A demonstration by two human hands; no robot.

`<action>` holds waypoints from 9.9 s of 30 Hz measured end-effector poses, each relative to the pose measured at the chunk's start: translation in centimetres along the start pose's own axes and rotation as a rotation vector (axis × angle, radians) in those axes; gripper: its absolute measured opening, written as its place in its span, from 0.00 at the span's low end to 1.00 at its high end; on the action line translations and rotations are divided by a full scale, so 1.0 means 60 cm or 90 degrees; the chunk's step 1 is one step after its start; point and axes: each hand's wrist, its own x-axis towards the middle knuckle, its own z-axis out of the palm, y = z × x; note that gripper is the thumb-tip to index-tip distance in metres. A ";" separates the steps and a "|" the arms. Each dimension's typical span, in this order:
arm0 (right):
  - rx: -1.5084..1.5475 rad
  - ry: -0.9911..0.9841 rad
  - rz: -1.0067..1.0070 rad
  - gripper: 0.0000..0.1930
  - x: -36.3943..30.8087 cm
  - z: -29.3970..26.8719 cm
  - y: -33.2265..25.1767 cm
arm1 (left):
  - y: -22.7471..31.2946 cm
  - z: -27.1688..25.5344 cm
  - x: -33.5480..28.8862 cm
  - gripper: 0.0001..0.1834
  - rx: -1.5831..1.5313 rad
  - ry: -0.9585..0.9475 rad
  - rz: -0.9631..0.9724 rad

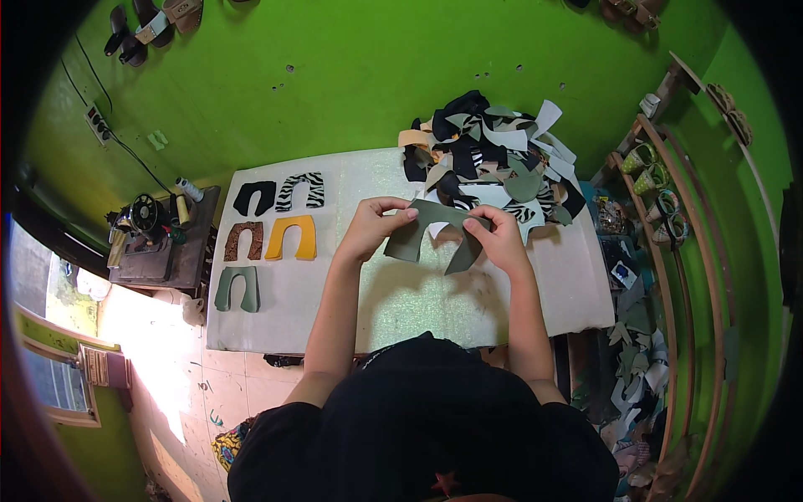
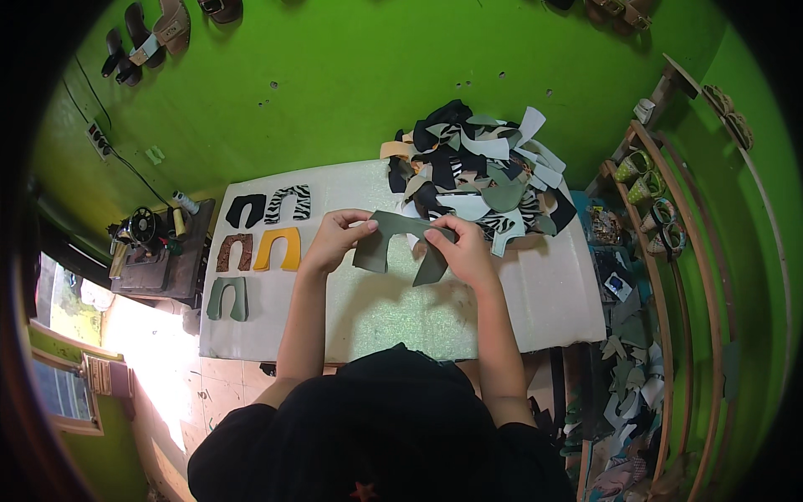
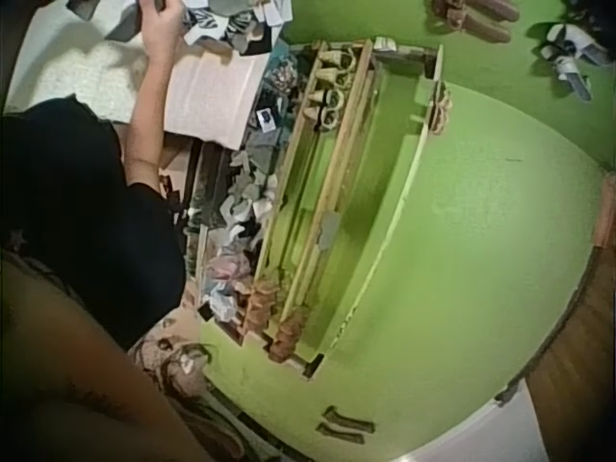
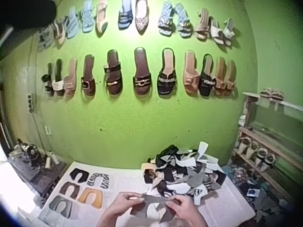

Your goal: Organize and pair various cut pieces of shoe material on a workbench.

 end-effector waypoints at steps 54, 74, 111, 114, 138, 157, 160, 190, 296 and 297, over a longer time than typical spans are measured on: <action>-0.040 -0.128 0.153 0.18 0.030 0.235 0.016 | -0.073 -0.212 -0.075 0.11 -0.009 0.120 0.020; -0.060 -0.292 0.272 0.12 0.072 0.653 0.167 | -0.263 -0.572 -0.235 0.21 -0.087 0.218 -0.244; -0.201 -0.189 0.285 0.09 0.035 0.852 0.206 | -0.290 -0.637 -0.253 0.20 0.728 0.575 -0.138; -0.322 -0.222 0.084 0.13 0.012 0.847 0.163 | -0.290 -0.616 -0.264 0.19 0.711 0.551 -0.116; 0.064 0.116 0.269 0.06 -0.018 0.389 0.193 | -0.285 -0.301 -0.172 0.09 0.529 0.221 0.214; -0.005 0.353 -0.029 0.04 -0.008 0.031 0.108 | -0.181 0.002 0.054 0.06 0.324 -0.015 0.382; -0.059 0.381 -0.076 0.04 0.022 -0.024 0.101 | -0.165 0.038 0.068 0.07 0.326 -0.037 0.409; -0.125 0.383 -0.060 0.08 0.100 -0.123 0.067 | -0.089 0.123 0.109 0.14 0.397 0.034 0.471; -0.206 0.165 0.252 0.08 0.352 0.339 0.339 | -0.342 -0.270 0.290 0.12 -0.286 0.341 -0.150; -0.203 0.164 0.251 0.08 0.363 0.345 0.345 | -0.350 -0.274 0.293 0.11 -0.265 0.369 -0.124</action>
